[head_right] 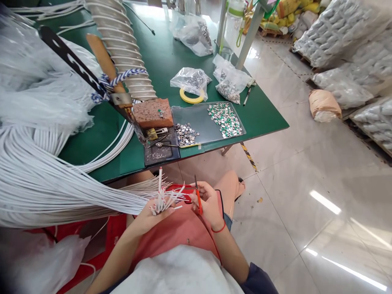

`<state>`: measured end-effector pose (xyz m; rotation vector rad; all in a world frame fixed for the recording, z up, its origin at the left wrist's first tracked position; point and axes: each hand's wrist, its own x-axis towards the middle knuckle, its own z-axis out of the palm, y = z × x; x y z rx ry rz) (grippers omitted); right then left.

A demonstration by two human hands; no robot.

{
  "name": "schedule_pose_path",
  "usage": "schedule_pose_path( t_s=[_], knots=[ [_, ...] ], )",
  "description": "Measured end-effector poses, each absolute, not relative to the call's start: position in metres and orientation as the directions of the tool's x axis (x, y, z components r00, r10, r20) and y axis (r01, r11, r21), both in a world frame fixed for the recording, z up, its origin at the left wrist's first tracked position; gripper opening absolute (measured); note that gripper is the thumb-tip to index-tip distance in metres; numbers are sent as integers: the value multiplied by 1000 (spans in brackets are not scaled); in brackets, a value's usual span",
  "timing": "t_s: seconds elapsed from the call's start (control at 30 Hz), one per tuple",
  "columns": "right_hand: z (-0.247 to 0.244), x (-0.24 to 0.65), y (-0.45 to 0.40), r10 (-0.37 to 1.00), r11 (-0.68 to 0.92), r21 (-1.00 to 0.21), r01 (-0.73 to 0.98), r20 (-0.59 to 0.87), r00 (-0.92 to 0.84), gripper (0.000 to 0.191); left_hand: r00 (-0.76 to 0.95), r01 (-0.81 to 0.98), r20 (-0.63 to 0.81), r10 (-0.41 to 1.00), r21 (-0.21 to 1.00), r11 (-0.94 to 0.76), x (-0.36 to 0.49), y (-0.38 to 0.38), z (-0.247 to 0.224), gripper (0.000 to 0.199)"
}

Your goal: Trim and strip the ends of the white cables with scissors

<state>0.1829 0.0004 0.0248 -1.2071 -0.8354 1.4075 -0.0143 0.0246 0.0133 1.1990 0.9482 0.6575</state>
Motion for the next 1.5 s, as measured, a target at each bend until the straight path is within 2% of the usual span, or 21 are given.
schedule_pose_path(
  t_s=[0.13, 0.3, 0.4, 0.57, 0.9, 1.3, 1.5],
  knots=[
    [11, 179, -5, 963, -217, -884, -413, -264, 58, 33, 450, 88, -224, 864, 974, 207, -13, 29, 17, 29],
    [1, 165, -17, 958, -228, -835, -500, -284, 38, 29, 258, 80, -214, 942, 977, 200, -4, 35, 24, 27],
    [3, 162, -19, 958, -258, -845, -469, -287, -10, 28, 197, 88, -220, 955, 974, 207, -1, 36, 22, 24],
    [11, 160, -16, 948, -311, -878, -364, -316, -47, 31, 229, 109, -211, 950, 976, 191, -3, 34, 10, 23],
    [8, 157, -15, 923, -386, -878, -283, -371, -105, 35, 176, 127, -229, 957, 970, 208, -4, 33, 10, 23],
    [8, 159, -16, 932, -362, -903, -232, -340, -128, 37, 187, 134, -253, 949, 964, 231, -2, 33, 5, 24],
    [3, 159, -19, 932, -358, -912, -201, -335, -140, 35, 209, 185, -220, 953, 966, 182, -5, 30, -1, 23]
  ],
)
